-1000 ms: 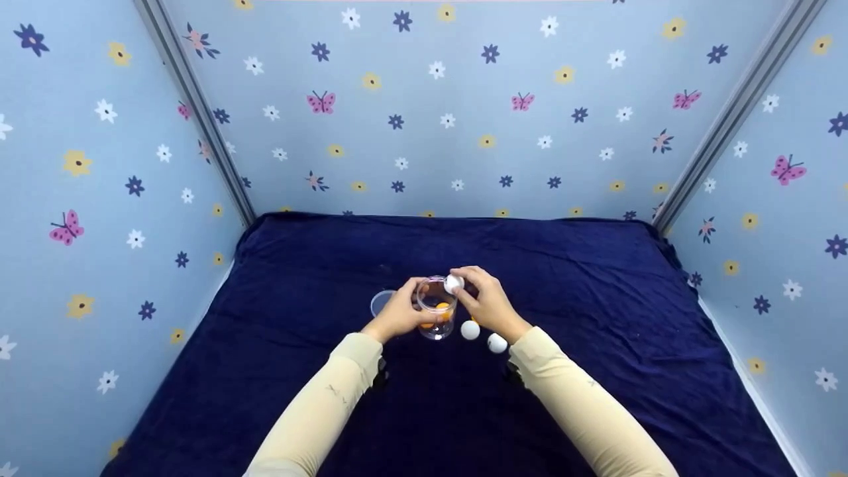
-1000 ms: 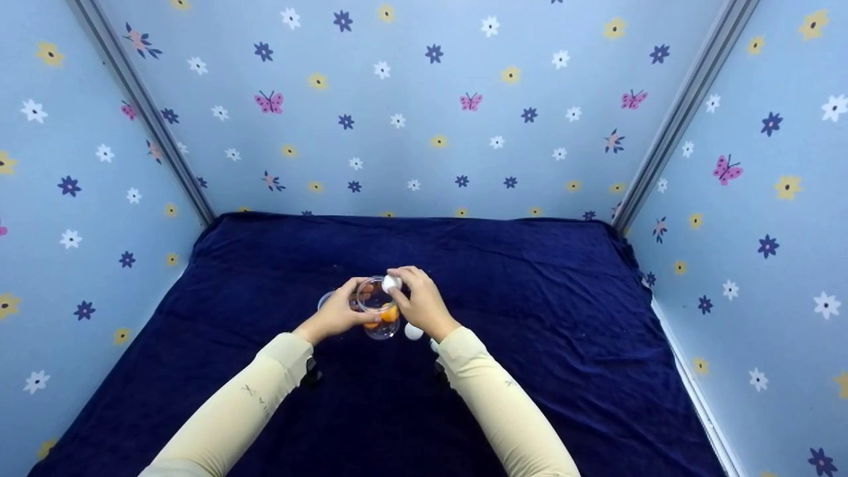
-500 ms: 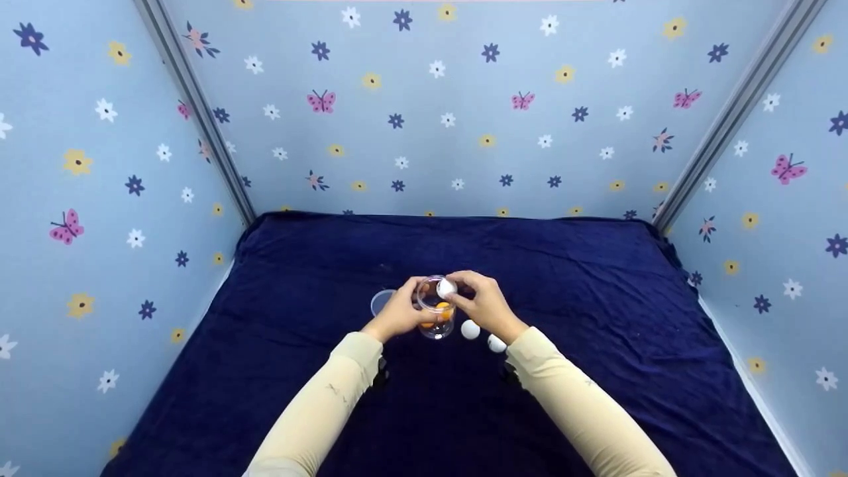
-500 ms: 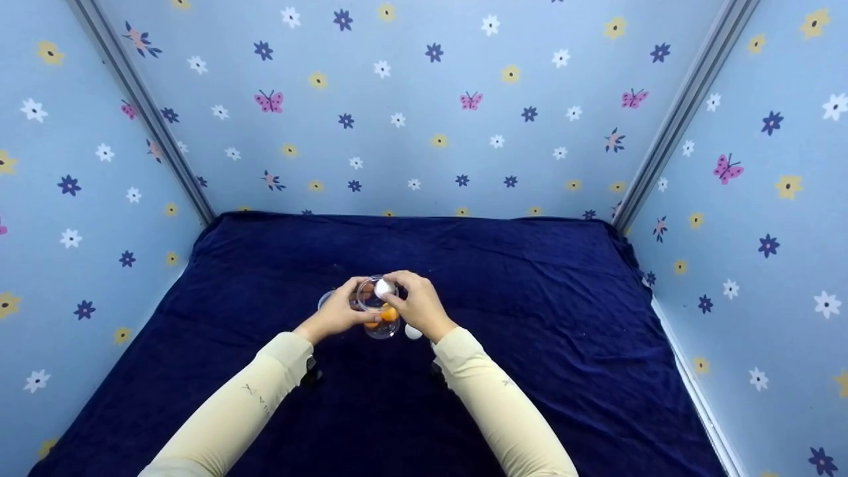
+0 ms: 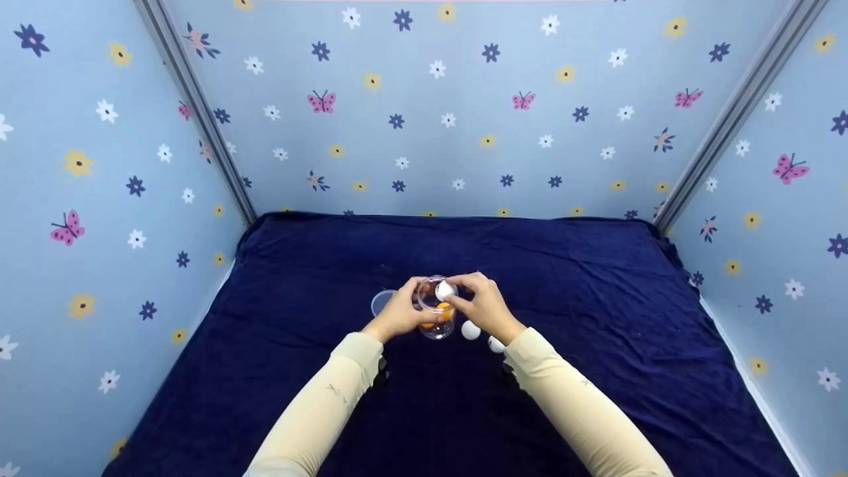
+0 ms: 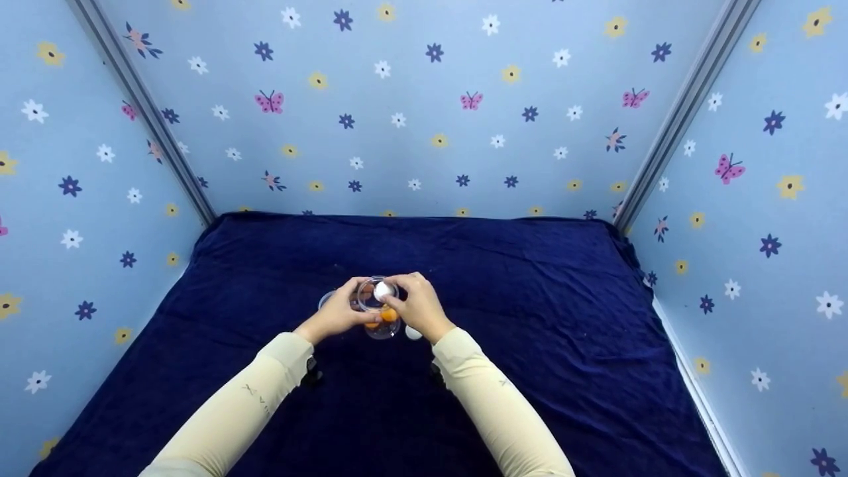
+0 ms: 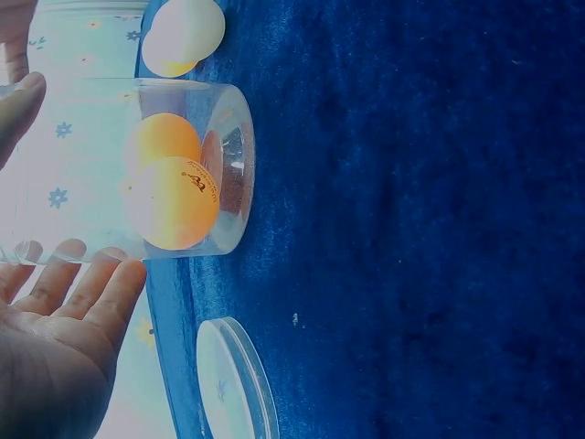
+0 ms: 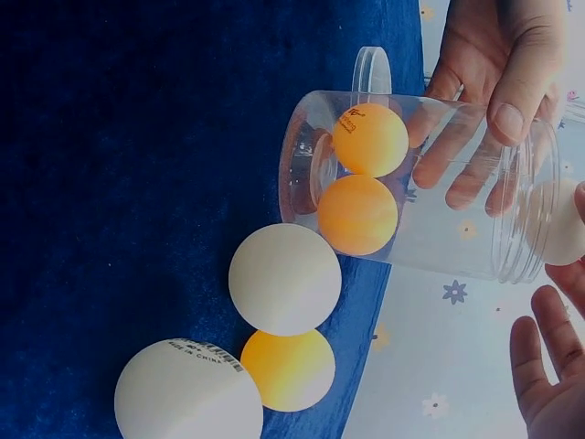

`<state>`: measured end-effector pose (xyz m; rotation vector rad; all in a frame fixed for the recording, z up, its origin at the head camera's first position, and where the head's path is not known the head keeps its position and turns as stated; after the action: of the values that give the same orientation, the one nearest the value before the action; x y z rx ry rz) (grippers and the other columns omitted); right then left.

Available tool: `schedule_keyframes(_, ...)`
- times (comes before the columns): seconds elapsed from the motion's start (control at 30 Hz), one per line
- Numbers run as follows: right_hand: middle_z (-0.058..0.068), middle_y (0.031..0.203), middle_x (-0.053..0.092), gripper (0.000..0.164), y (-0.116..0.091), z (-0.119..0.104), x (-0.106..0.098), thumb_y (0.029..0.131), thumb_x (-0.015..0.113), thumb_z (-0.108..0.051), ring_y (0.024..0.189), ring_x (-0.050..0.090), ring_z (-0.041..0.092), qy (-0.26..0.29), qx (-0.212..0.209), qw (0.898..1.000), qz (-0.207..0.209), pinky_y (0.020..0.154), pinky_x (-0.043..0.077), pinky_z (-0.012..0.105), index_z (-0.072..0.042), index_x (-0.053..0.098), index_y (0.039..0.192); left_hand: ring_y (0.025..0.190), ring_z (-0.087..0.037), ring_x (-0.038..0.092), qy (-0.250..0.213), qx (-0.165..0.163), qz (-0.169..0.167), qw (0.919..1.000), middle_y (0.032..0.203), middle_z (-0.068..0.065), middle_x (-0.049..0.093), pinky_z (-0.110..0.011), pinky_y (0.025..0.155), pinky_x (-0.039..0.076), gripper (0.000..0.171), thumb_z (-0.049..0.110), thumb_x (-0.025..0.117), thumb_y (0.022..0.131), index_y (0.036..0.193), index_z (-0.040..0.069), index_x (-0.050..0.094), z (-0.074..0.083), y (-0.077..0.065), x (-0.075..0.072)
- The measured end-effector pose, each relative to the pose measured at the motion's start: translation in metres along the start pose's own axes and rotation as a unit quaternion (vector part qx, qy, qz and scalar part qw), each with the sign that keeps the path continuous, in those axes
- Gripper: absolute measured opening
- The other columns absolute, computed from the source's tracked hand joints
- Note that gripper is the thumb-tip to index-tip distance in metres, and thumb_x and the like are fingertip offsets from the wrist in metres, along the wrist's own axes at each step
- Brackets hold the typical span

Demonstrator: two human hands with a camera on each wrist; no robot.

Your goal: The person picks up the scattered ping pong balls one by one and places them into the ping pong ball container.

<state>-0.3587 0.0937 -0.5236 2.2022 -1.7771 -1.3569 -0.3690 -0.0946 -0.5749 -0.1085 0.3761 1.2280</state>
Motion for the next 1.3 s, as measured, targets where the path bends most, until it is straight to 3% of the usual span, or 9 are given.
schedule_keyframes(0.17, 0.016, 0.109, 0.081, 0.029, -0.0007, 0.0008, 0.0017, 0.09, 0.088, -0.01, 0.1, 0.072, 0.04, -0.009, 0.004, 1.0, 0.0, 0.088, 0.061, 0.048, 0.001, 0.081, 0.117, 0.131, -0.039, 0.066, 0.01, -0.007, 0.004, 0.9999, 0.141, -0.019, 0.067, -0.048, 0.107, 0.059, 0.079, 0.017, 0.096, 0.081, 0.146, 0.0, 0.053, 0.0006, -0.0005, -0.0007)
schedule_keyframes(0.47, 0.015, 0.111, 0.082, 0.03, -0.0026, 0.0032, 0.0029, 0.089, 0.089, -0.01, 0.102, 0.073, 0.034, -0.018, 0.008, 1.0, 0.002, 0.09, 0.061, 0.047, 0.001, 0.081, 0.116, 0.13, -0.038, 0.066, 0.013, -0.011, 0.008, 0.9998, 0.141, -0.02, 0.066, -0.048, 0.108, 0.058, 0.08, 0.019, 0.097, 0.081, 0.146, 0.0, 0.054, 0.0014, -0.0006, -0.0012)
schedule_keyframes(0.6, 0.016, 0.109, 0.082, 0.03, -0.0036, 0.0048, 0.0034, 0.089, 0.089, -0.01, 0.101, 0.073, 0.039, -0.018, 0.003, 1.0, 0.006, 0.089, 0.061, 0.048, 0.002, 0.081, 0.115, 0.13, -0.036, 0.066, 0.014, -0.01, 0.008, 0.9998, 0.142, -0.019, 0.066, -0.049, 0.109, 0.058, 0.081, 0.019, 0.097, 0.081, 0.147, 0.001, 0.054, 0.0021, -0.0005, -0.0011)
schedule_keyframes(0.87, 0.013, 0.108, 0.084, 0.016, -0.0039, 0.0061, 0.0047, 0.091, 0.086, -0.008, 0.102, 0.075, 0.035, -0.021, -0.017, 1.0, 0.01, 0.092, 0.061, 0.047, 0.002, 0.083, 0.103, 0.133, -0.042, 0.064, 0.017, -0.001, 0.001, 0.9999, 0.144, -0.026, 0.064, -0.051, 0.109, 0.056, 0.082, 0.013, 0.093, 0.083, 0.15, -0.004, 0.05, 0.001, 0.0007, -0.0006)
schedule_keyframes(1.3, 0.015, 0.108, 0.083, 0.024, -0.0051, 0.0083, -0.0018, 0.092, 0.086, -0.009, 0.098, 0.072, 0.038, -0.005, 0.002, 1.0, 0.022, 0.087, 0.06, 0.051, 0.002, 0.082, 0.113, 0.134, -0.042, 0.064, 0.018, -0.007, 0.002, 0.9998, 0.147, -0.028, 0.062, -0.054, 0.11, 0.055, 0.082, 0.011, 0.092, 0.082, 0.151, -0.004, 0.05, -0.0001, 0.0006, -0.0014)
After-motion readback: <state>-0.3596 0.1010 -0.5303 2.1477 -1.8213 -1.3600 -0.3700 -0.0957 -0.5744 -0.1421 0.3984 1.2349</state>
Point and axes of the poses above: each hand's wrist, its own y-axis towards the middle knuckle, its own x-axis out of the palm, z = x × y, the point moved 5 cm from there along y, towards the middle knuckle
